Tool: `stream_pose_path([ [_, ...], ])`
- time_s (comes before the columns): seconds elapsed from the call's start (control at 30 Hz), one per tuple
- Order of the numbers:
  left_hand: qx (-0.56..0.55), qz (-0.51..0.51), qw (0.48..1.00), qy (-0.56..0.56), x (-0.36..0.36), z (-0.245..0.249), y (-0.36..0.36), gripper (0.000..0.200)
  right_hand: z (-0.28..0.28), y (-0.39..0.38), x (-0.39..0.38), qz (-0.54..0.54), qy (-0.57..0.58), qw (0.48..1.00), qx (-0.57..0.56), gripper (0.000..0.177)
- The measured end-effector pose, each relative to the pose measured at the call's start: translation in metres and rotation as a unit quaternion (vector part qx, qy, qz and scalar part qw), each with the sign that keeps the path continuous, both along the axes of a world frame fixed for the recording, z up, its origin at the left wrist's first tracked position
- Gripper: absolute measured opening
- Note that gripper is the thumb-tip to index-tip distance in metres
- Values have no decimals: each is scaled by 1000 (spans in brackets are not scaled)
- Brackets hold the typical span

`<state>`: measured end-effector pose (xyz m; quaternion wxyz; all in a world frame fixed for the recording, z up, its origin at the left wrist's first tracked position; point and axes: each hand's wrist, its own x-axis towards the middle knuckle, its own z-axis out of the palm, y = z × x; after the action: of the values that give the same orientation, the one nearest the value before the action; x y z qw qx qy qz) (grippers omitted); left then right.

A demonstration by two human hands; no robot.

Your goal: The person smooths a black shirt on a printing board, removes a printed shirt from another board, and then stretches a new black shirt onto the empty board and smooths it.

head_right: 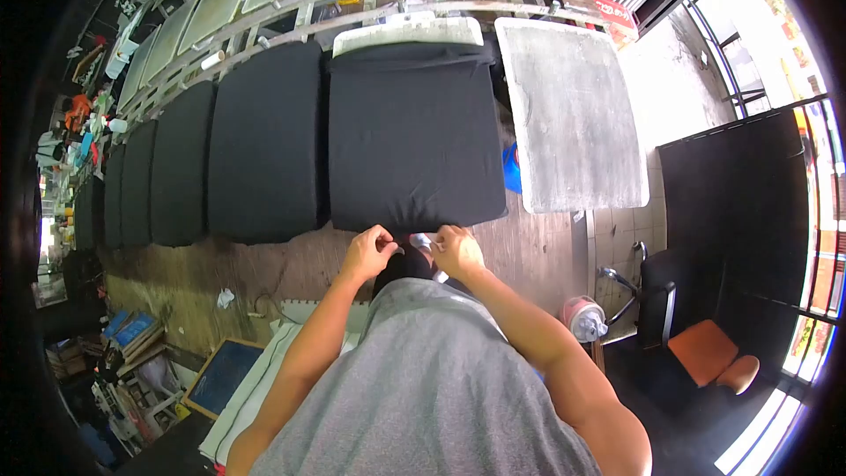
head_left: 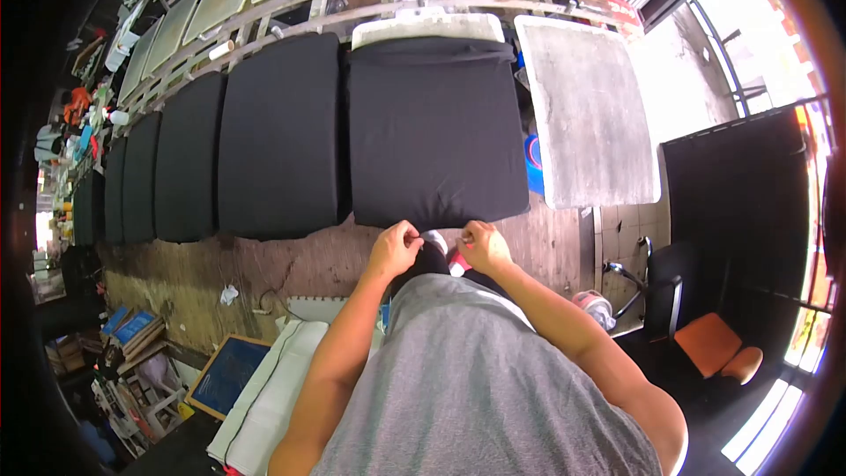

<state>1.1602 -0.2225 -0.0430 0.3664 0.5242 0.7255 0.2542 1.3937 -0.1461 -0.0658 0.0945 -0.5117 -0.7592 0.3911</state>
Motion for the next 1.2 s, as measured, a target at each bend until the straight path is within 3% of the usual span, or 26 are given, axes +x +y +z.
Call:
stream_pose_path([
  [0.03, 10, -3, 1000, 2, 1, 4, 10, 22, 6, 15, -11, 62, 14, 996, 55, 23],
  [0.1, 122, -87, 980, 129, 6, 14, 36, 25, 22, 38, -34, 128, -43, 982, 130, 27],
  [0.23, 66, -185, 961, 192, 10, 8, 69, 33, 21, 65, -53, 203, -123, 958, 158, 30],
  [0.37, 39, -228, 957, 174, 2, 2, 81, 33, 25, 72, -55, 242, -117, 956, 118, 36],
  [0.57, -29, -278, 950, 140, -9, 3, 100, 28, 16, 77, -54, 228, -109, 957, 145, 41],
  [0.67, -38, -280, 949, 142, -11, 2, 110, 25, 20, 85, -58, 224, -120, 963, 86, 42],
  [0.73, -57, -277, 951, 125, -21, 19, 119, 24, 55, 102, -58, 184, -93, 977, 43, 42],
  [0.77, -111, -245, 963, 30, -27, 28, 125, 23, 66, 110, -58, 149, -65, 987, -3, 43],
  [0.8, -162, -209, 962, -66, -34, 32, 132, 22, 60, 116, -53, 98, -41, 994, 26, 48],
  [0.83, -157, -207, 963, -65, -46, 29, 137, 22, 59, 126, -49, 99, -40, 994, 31, 48],
  [0.9, 76, -104, 989, 69, -78, 14, 131, 37, 57, 146, -37, -111, -79, 982, 130, 58],
  [0.97, 193, 27, 971, 136, -105, -4, 125, 55, 34, 165, -16, -240, -50, 952, 183, 70],
  [1.03, 110, 140, 983, 48, -127, -30, 120, 79, 27, 190, 9, -311, -37, 946, -85, 92],
  [1.07, -68, 186, 978, -65, -134, -20, 122, 87, -7, 200, 27, -305, 18, 937, -171, 96],
  [1.1, -74, 192, 976, -65, -140, -22, 120, 87, -14, 209, 30, -296, 71, 917, -256, 101],
  [1.17, -92, 197, 917, -334, -149, -26, 121, 95, -25, 211, 41, -320, 102, 888, -314, 102],
  [1.2, -141, 267, 893, -335, -143, 0, 131, 88, -19, 213, 42, -347, 134, 853, -365, 103],
])
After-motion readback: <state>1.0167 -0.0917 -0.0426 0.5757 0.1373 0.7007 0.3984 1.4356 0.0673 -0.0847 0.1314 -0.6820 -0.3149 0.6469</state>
